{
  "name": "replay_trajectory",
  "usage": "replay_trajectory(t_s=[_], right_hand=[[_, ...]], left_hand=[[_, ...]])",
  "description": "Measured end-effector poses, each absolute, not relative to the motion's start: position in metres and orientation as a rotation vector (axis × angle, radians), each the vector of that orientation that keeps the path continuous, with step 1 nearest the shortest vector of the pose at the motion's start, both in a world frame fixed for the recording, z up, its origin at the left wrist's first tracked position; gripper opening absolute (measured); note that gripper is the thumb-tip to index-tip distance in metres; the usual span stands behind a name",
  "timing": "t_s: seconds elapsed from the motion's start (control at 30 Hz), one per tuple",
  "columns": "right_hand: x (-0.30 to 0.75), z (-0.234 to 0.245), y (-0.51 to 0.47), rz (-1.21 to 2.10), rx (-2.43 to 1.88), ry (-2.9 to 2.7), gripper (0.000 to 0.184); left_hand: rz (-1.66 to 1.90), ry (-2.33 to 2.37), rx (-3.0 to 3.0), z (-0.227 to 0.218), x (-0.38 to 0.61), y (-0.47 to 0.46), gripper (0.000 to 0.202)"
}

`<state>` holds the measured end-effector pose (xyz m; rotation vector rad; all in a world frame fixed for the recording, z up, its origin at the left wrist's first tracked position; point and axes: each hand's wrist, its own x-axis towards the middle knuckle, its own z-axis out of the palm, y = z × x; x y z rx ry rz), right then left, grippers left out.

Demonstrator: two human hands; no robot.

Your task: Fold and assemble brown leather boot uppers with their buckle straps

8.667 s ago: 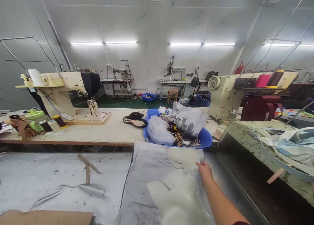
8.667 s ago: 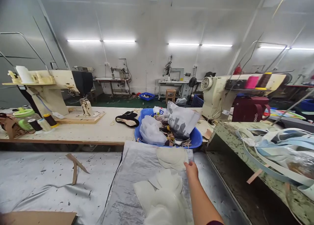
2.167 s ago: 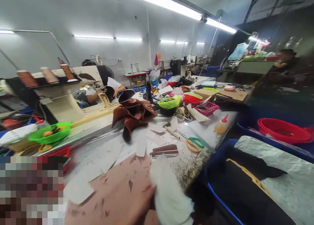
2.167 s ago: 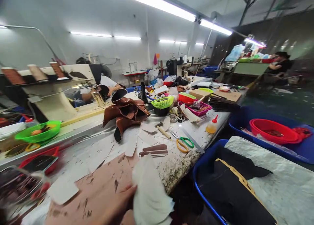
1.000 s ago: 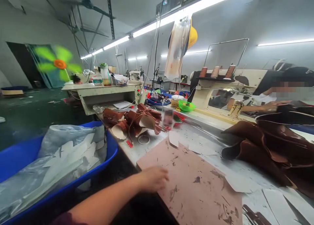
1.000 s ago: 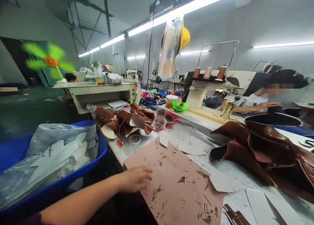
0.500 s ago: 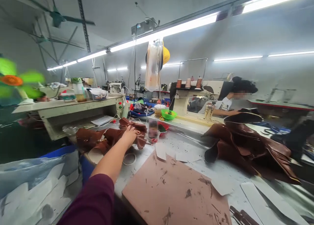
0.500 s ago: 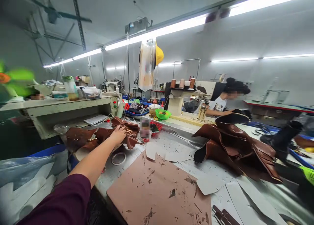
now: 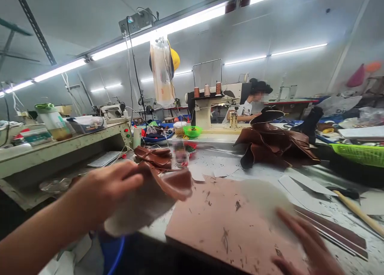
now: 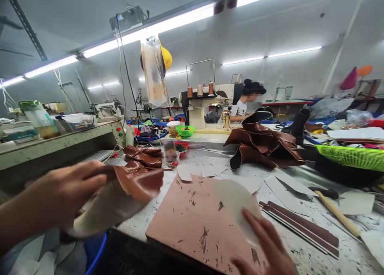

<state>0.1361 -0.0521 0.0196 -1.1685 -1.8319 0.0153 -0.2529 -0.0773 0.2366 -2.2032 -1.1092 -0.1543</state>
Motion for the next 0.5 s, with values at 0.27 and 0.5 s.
replay_trajectory(t_s=[0.27,0.5], right_hand=[[0.023,0.054,-0.042,0.455,-0.864,-2.008,0.027],[0.052,-0.003,0.006,0.434,-1.226,-1.805,0.025]], left_hand=[[-0.162,-1.747,-2.88,0.099,-0.195,-0.09,0.06],[-0.288,-1.851,-2.815,0.025,-0.142,-0.053,0.049]])
